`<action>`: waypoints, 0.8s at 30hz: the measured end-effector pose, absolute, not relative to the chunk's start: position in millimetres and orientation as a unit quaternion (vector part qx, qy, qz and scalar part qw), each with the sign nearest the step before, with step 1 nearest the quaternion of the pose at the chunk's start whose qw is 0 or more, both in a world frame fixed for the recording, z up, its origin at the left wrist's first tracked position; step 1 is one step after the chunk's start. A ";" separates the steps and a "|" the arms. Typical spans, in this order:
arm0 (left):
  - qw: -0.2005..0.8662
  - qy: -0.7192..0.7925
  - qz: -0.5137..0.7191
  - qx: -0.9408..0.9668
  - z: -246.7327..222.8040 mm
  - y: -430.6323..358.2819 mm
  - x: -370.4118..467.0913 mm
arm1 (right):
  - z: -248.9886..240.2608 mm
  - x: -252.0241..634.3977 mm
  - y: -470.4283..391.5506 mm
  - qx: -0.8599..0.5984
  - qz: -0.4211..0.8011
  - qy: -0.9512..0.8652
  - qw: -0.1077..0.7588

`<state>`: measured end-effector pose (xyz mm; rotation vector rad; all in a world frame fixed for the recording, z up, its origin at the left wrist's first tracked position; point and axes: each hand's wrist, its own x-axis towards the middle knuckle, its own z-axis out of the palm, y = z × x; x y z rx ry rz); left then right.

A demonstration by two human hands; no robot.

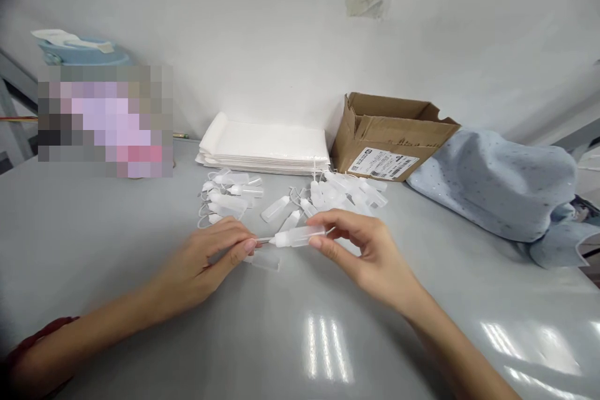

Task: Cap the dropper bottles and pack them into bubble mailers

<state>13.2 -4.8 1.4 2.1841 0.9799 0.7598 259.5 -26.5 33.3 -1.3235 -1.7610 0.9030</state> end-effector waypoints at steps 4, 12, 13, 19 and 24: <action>0.287 0.361 0.276 0.843 0.3 -5.1 16.8 | 23.9 255.6 -22.3 -0.493 0.512 -0.551 0.438; 0.273 0.365 0.301 0.837 -5.7 -1.8 12.7 | 21.3 260.8 -12.5 -0.503 0.529 -0.456 0.510; 0.274 0.364 0.301 0.838 -6.5 -2.4 12.7 | 21.6 261.8 -11.9 -0.506 0.525 -0.453 0.513; 0.245 0.402 0.336 0.816 -1.6 -5.0 11.9 | 17.8 250.4 -20.5 -0.508 0.536 -0.464 0.489; 0.233 0.403 0.375 0.801 6.6 -2.4 5.9 | 15.9 240.1 -30.5 -0.504 0.542 -0.496 0.454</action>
